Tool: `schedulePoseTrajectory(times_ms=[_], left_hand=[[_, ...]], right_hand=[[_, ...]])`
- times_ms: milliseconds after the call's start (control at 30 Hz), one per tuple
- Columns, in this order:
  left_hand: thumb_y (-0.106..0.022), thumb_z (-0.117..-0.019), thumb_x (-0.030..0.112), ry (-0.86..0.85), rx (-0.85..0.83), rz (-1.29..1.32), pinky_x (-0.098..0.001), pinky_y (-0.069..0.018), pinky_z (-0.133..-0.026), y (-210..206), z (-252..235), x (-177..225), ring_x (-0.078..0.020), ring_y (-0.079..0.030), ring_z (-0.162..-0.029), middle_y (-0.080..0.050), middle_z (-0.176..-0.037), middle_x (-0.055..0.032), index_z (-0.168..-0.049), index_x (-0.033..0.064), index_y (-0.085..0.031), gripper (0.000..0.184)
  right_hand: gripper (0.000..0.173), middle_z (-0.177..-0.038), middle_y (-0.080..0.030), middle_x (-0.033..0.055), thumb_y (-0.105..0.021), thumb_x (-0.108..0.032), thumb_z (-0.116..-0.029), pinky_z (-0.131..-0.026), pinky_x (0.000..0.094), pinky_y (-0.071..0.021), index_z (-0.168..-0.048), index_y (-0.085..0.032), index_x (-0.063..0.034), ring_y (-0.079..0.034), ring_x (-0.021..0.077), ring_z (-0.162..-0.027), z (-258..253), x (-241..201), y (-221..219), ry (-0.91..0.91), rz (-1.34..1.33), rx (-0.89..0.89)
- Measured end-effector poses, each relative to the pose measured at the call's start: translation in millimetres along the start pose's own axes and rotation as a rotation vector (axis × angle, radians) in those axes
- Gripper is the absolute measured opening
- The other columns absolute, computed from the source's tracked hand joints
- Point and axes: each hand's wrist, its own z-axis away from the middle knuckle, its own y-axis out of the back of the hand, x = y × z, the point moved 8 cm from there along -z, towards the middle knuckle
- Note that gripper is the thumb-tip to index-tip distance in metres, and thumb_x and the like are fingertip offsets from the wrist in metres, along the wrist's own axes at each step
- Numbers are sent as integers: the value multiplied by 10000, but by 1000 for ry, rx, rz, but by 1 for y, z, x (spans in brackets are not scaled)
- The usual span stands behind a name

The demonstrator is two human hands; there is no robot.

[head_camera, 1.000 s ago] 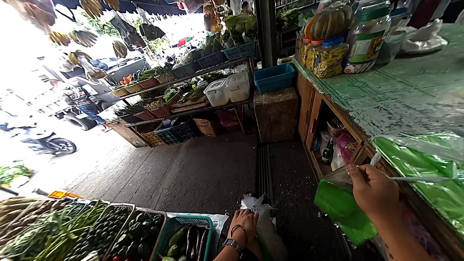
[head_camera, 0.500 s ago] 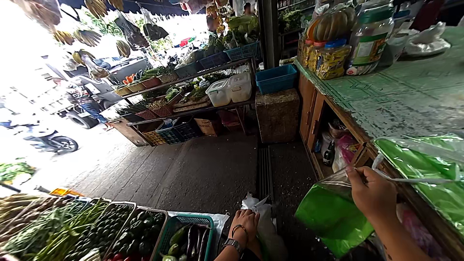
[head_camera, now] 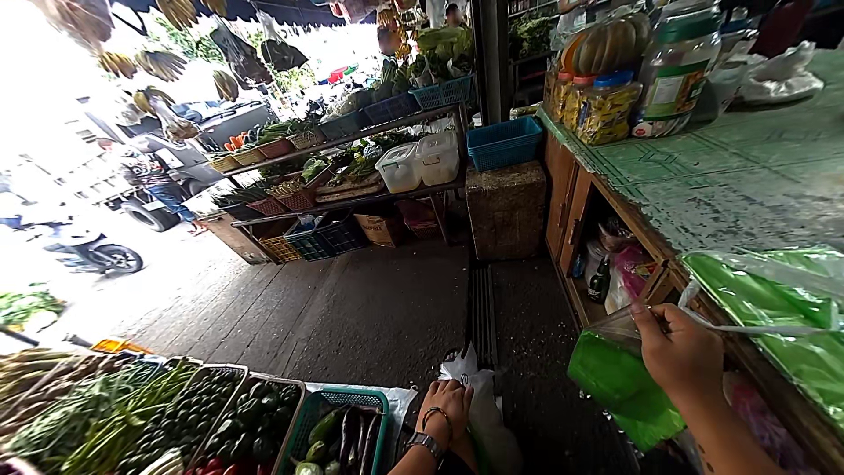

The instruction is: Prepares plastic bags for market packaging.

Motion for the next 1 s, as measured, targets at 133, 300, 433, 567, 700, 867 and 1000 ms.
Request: schedulePoseTrajectory(times_ms=[133, 300, 433, 567, 700, 867, 1000], left_hand=[[-140, -1098, 520, 0, -12, -9, -462, -296, -1216, 1, 0, 0, -197, -537, -1344, -662, -1316, -31, -1135, 119, -726, 710], [-143, -1097, 527, 3, -10, 13, -478, -285, -1220, 1, 0, 1, -203, -531, -1353, -656, -1337, -35, -1152, 119, -726, 714], [-135, -1096, 528, 0, -9, 13, -475, -289, -1219, 0, 1, 0, -204, -533, -1352, -657, -1333, -32, -1152, 125, -725, 717], [-136, -1096, 530, -4, -8, 8, -473, -287, -1221, 1, 1, 1, -201, -535, -1348, -659, -1329, -34, -1150, 127, -726, 717], [-132, -1095, 535, -5, -6, 8, -472, -291, -1219, 0, 0, 0, -202, -537, -1347, -664, -1317, -36, -1147, 126, -725, 722], [-128, -1095, 531, -6, 4, 7, -467, -297, -1215, 0, 0, 0, -196, -540, -1343, -664, -1316, -34, -1141, 125, -724, 723], [-127, -1095, 530, -5, -6, 4, -473, -287, -1221, 0, 0, 0, -196, -535, -1348, -661, -1320, -30, -1149, 130, -723, 719]], right_hand=[[433, -656, -532, 93, -518, -373, -1048, -587, 460, -416, -847, -622, -4, -519, 223, -596, 0, 0, 0, -9, 4, -4], [427, -681, -569, 127, -515, -354, -1046, -593, 493, -436, -878, -644, 17, -553, 260, -617, 1, -2, 0, -6, -3, -14], [426, -664, -557, 118, -518, -356, -1042, -586, 483, -426, -866, -641, 11, -540, 252, -603, 2, -2, 0, -10, 10, -4], [420, -666, -561, 119, -516, -351, -1042, -584, 484, -429, -865, -644, 8, -544, 251, -603, 2, -2, 0, -5, 3, -11], [430, -666, -554, 114, -519, -364, -1044, -590, 487, -425, -862, -638, 8, -540, 254, -609, 2, -1, -1, -4, 7, -9], [434, -667, -551, 111, -517, -371, -1046, -585, 491, -421, -863, -638, 4, -538, 257, -609, 1, 0, -2, -16, 7, -20], [441, -667, -546, 115, -510, -375, -1048, -587, 487, -421, -856, -633, 2, -536, 252, -609, 2, 1, -3, -12, 16, -21]])
